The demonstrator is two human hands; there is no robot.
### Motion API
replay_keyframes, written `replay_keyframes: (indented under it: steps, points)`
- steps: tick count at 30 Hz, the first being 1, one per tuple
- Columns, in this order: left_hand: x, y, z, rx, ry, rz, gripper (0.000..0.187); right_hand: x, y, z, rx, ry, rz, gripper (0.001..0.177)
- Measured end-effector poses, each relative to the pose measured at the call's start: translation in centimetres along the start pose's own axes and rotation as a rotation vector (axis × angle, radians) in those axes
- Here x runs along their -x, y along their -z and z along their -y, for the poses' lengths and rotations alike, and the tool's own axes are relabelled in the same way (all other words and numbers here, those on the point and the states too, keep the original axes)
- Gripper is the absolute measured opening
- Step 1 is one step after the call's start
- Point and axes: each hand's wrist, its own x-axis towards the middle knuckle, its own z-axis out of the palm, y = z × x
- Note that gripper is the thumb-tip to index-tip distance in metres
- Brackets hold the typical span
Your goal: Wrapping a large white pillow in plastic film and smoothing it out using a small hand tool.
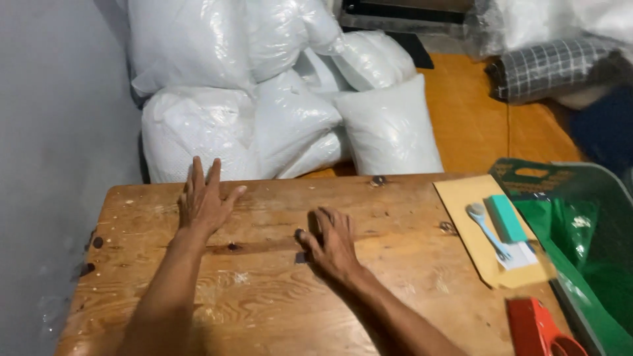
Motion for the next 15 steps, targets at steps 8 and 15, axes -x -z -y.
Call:
replay_keyframes:
  steps: [8,15]
  points:
    - [-2.4,0.3,0.2,-0.183,0.053,0.041,0.091,-27.6,-10.7,-1.2,-0.813,-0.266,-0.189,0.031]
    - [-3.4,-1.1,1.5,-0.198,0.038,0.025,0.091,-37.5,-8.0,4.8,-1.268,-0.419,-0.11,0.057]
